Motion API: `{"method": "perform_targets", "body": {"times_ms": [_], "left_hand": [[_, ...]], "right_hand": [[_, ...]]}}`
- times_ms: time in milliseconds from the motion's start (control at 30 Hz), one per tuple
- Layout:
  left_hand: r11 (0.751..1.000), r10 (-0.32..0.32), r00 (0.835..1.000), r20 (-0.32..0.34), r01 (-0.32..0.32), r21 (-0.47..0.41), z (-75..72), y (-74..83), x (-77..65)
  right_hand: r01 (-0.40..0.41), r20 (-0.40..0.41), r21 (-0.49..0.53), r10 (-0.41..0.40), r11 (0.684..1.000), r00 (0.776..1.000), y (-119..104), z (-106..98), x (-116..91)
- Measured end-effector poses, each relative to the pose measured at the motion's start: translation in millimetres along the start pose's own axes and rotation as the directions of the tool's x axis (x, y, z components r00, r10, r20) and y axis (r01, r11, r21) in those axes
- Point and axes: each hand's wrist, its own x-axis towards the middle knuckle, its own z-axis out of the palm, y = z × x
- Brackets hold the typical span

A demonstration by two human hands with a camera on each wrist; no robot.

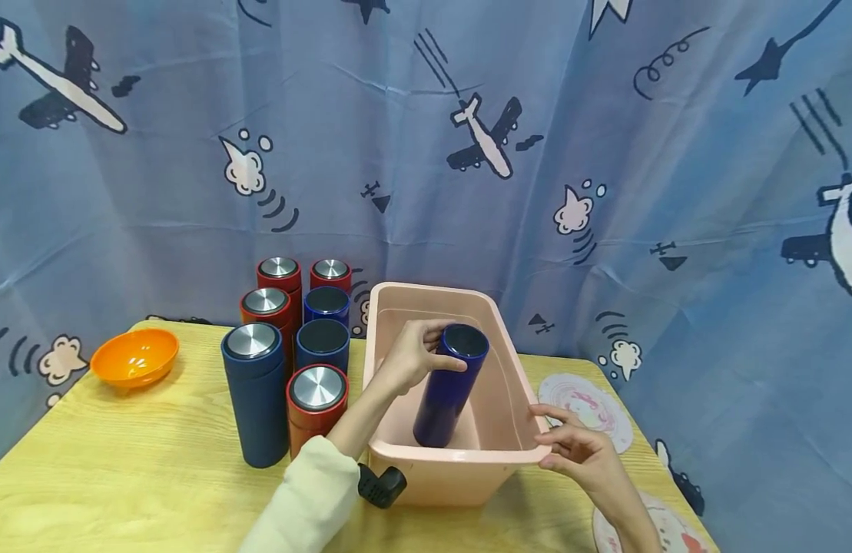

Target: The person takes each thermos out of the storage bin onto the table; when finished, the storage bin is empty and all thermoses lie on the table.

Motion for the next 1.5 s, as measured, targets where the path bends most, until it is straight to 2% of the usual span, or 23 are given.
{"method": "perform_targets", "body": {"times_ms": [200,500,867,1000,1200,1500], "left_hand": [[0.999,-0.031,0.999,-0.014,0.03,-0.022,0.2,-0.2,-9.7],[1.0,0.005,1.0,0.011,-0.005,-0.029,1.6,8.4,-21.5],[0.996,0.07,0.994,0.089,-0.065,-0.059,-4.3,41.4,-32.7],[0.996,0.077,0.993,0.091,-0.072,-0.053,-12.4,55.4,-36.7],[0.992,0.116,0.986,0.123,-0.108,-0.071,-28.2,76.7,-39.3],[0.997,0.055,0.985,0.161,-0.044,-0.069,-50.9,109.2,-44.4]], "right_hand": [[-0.022,0.005,0.015,0.022,1.0,1.0,1.2,2.5,-2.7],[0.06,0.052,0.042,-0.062,0.997,0.997,3.2,3.0,-6.5],[0.036,0.027,0.039,-0.037,0.999,0.999,1.2,0.3,-10.4],[0.035,0.034,0.034,-0.036,0.999,0.999,1.8,1.7,-7.6],[0.084,0.062,0.064,-0.088,0.994,0.994,5.0,2.7,-3.8],[0.092,0.065,0.07,-0.096,0.993,0.993,3.5,1.7,-4.4]]}}
